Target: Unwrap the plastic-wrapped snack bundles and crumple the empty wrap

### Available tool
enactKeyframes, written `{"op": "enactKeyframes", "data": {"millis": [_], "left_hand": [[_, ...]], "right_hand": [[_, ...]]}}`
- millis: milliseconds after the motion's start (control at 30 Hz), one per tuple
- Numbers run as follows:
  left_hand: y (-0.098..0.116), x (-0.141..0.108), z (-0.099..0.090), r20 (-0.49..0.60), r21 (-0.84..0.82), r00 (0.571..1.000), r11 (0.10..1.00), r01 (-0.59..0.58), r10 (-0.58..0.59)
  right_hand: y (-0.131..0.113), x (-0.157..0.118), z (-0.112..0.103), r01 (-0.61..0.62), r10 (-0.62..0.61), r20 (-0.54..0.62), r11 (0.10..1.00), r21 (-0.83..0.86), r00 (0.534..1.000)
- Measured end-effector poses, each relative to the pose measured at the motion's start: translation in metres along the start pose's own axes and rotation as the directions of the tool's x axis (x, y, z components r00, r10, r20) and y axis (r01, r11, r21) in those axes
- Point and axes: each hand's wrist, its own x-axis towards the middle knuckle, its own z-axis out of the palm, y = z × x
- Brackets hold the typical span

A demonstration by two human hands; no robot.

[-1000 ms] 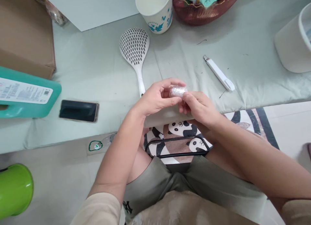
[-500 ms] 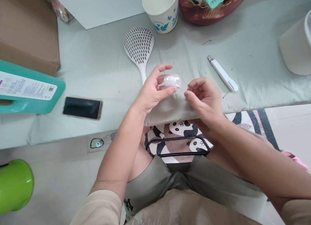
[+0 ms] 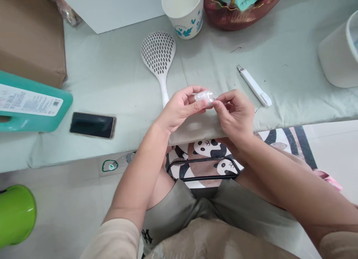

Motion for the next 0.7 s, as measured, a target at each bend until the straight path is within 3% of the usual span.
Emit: {"op": "enactKeyframes", "data": {"millis": [200,433,700], "left_hand": [[-0.005,0.004,0.000,-0.021,-0.011,0.999,0.999,-0.033,0.033],[-0.010,0.007,0.000,-0.032,-0.017,0.997,0.997,-0.075,0.075],[-0.012,0.012,0.001,-0.093,0.033,0.990,0.994,-0.100,0.102]], "right_hand": [[0.002,0.002,0.002,0.006,-0.010,0.097,0.999,0.038,0.995],[0.001,0.009,0.002,-0.031,0.022,0.092,0.995,0.093,0.996],[-0.007,0.011,0.010,-0.230,0.165,0.234,0.930,0.287,0.958]]}}
